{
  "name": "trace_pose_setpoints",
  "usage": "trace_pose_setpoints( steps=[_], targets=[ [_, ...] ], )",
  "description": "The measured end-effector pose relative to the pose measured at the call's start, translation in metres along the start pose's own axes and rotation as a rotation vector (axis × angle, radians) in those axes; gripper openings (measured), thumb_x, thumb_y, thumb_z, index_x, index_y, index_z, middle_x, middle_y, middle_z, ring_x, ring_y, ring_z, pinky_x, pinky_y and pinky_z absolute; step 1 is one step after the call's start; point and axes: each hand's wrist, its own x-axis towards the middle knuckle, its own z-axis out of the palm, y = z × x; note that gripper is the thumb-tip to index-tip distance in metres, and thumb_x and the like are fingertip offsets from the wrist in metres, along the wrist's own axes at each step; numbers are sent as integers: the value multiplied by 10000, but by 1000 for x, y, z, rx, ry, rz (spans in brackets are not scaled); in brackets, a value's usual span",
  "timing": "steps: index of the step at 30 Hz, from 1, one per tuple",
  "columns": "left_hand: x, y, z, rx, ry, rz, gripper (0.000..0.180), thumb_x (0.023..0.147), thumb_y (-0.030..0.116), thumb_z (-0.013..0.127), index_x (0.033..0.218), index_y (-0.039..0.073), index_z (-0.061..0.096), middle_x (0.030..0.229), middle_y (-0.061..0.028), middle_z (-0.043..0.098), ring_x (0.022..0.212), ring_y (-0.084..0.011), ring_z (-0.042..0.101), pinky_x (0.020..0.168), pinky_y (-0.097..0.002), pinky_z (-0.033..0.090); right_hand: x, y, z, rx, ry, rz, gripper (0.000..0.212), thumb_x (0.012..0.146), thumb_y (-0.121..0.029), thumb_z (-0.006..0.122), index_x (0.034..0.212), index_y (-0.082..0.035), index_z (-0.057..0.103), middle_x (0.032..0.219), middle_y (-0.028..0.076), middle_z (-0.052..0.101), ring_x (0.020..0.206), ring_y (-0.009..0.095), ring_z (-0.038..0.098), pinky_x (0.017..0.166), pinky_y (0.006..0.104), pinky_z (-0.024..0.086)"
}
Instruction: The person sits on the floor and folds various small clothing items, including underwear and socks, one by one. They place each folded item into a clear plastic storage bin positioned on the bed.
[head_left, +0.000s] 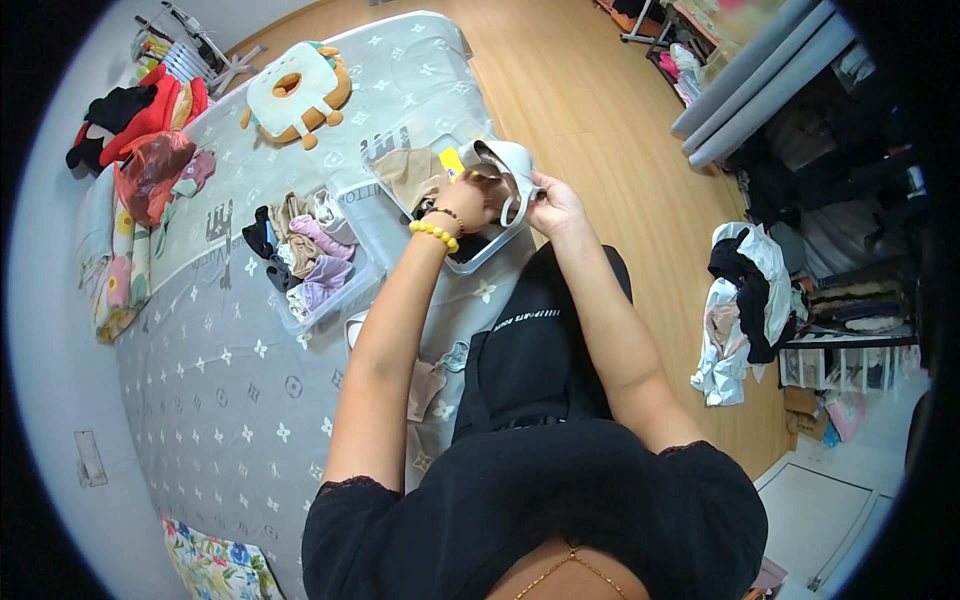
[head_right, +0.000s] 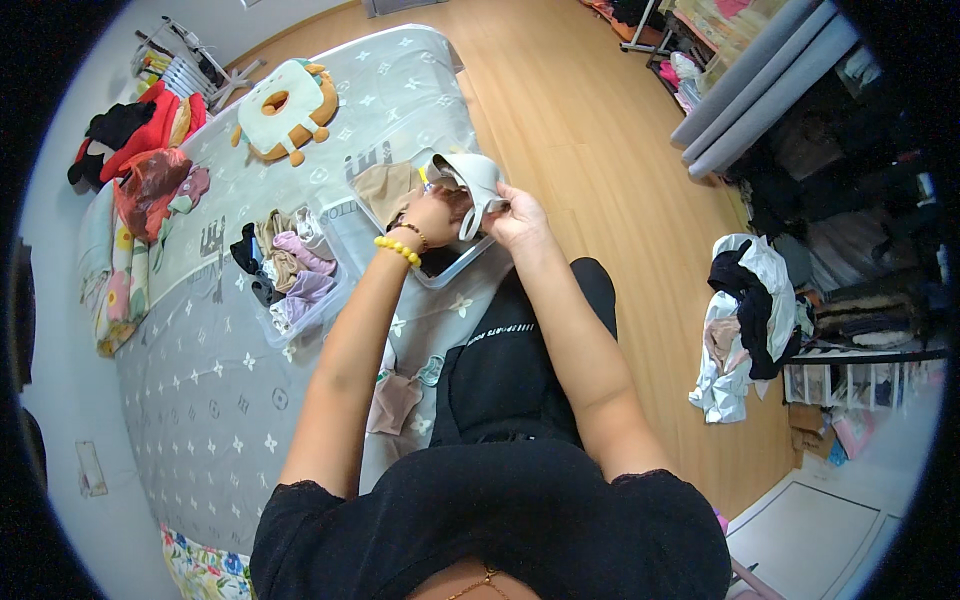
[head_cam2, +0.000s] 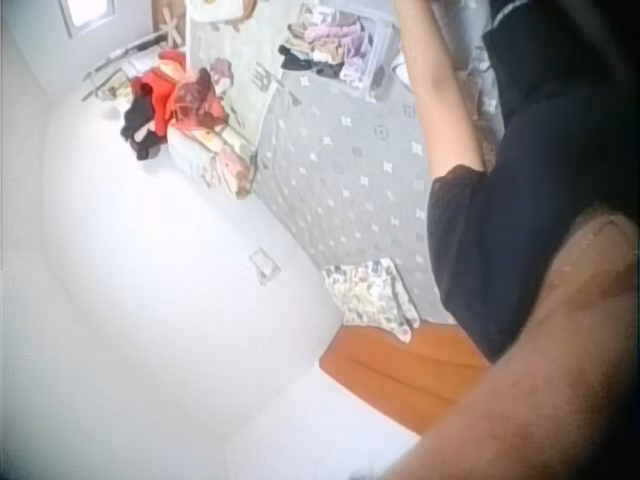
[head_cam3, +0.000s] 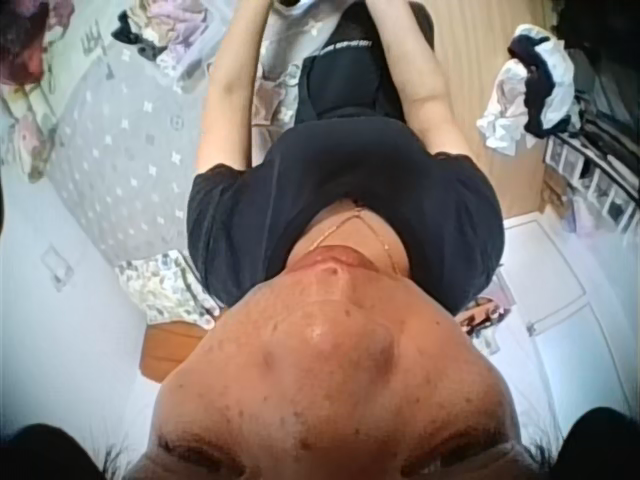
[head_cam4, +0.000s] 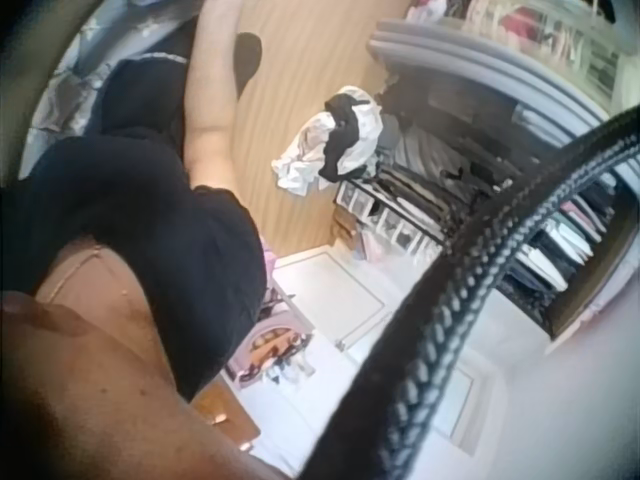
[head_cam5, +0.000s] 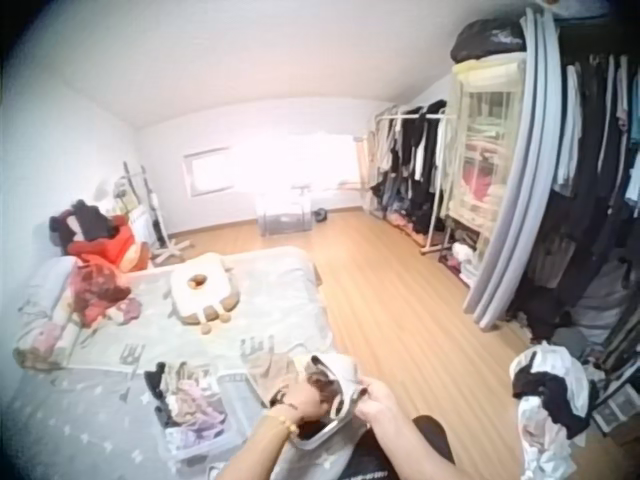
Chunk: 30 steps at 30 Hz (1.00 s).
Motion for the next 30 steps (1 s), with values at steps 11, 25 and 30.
trace_pose_setpoints(
  steps=[11, 25, 30],
  targets=[
    [5, 11, 22, -127, -56, -1, 506, 787, 361, 680, 1260, 197, 608, 1319, -98, 594, 1237, -315, 533, 1034, -468, 430, -5, -7, -15, -251, 235, 76, 374, 965, -188, 506, 1236, 65, 462, 1212, 258, 555, 1071, 368, 606, 911, 497, 547],
    [4, 40, 2, 22, -206, -63, 403, 815, 391, 670, 1096, 103, 692, 1170, -106, 659, 1155, -307, 569, 953, -503, 463, 92, 3, 17, -2394, -177, -1026, 625, 730, -156, 693, 1309, -10, 509, 1284, 220, 551, 1246, 360, 508, 1056, 416, 416],
    [0, 34, 4, 93, -262, -162, 463, 788, 424, 705, 1133, 115, 674, 1189, -77, 651, 1174, -272, 555, 935, -512, 475, 104, 33, 32, -2596, 51, -836, 520, 808, -107, 641, 1314, -124, 526, 1254, 195, 600, 1146, 349, 602, 919, 459, 508]
  ],
)
